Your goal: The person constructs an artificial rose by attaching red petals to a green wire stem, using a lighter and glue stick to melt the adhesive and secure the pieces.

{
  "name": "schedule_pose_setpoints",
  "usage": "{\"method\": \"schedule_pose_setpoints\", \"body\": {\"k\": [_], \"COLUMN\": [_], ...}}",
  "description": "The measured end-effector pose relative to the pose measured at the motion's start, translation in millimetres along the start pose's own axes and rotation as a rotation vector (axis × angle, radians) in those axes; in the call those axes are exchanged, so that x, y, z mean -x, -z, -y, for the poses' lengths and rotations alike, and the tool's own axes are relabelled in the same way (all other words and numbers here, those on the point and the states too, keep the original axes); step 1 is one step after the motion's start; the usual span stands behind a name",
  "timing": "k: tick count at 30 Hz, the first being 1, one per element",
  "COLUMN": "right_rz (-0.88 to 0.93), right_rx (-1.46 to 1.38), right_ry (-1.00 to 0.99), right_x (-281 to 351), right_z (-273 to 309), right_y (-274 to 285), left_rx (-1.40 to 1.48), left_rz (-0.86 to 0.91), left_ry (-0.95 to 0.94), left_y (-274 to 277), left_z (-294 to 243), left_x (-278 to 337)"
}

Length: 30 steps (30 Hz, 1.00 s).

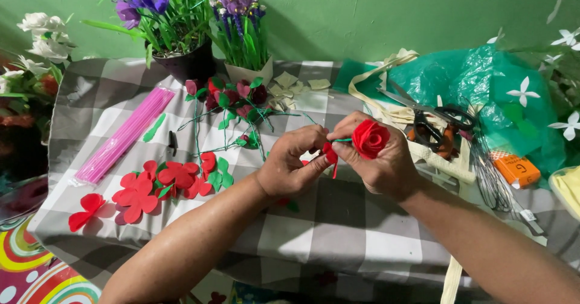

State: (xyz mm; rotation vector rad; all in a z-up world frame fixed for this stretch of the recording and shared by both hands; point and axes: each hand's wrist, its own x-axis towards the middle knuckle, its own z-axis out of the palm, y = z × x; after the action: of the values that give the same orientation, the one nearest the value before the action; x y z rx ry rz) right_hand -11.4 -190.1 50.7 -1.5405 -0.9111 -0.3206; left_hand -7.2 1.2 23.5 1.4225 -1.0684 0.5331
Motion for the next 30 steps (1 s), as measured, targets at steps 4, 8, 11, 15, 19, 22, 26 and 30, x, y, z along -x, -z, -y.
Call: {"method": "schedule_pose_setpoints", "body": {"k": [4,8,11,15,19,22,26,30], "right_rz": [0.021,-0.044,-0.117,-0.291,-0.446,-0.447,-0.424,-0.375], "right_rx": [0.029,-0.045,-0.107,0.002,0.058,0.113,0.152,0.232], "right_ry": [0.012,0.082,0.068,0.142,0.234,0.374,0.448,0.488], "right_x": [0.0,0.4,-2.2,-2.2,1.0,-1.5,-3.5,-3.3], "right_z": [-1.3,-14.0,-13.3,4.5,5.4,1.5,4.8,6.2], "right_y": [5.0,3.6,9.4,25.8,32.4,30.3,44.6,49.2], "left_rx": [0.044,0.114,0.086,-0.263,-0.348,-0.388,-0.375,-0.403], "left_rz": [0.004,-0.042,-0.129,-0.247,-0.268,-0.239,-0.255,-0.235], "left_ry": [0.034,0.139,0.161,0.232,0.383,0.386,0.425,0.416], "left_y": [-4.4,-11.1,-13.2,-6.4,-7.4,-7.8,-6.2,-5.2], "left_z": [-6.2,-2.0,-0.3,-2.8,-5.3,-6.3,-3.3,-1.6], "left_x": [0.3,7.0,5.6,6.3,6.3,5.2,5.7,6.5]}}
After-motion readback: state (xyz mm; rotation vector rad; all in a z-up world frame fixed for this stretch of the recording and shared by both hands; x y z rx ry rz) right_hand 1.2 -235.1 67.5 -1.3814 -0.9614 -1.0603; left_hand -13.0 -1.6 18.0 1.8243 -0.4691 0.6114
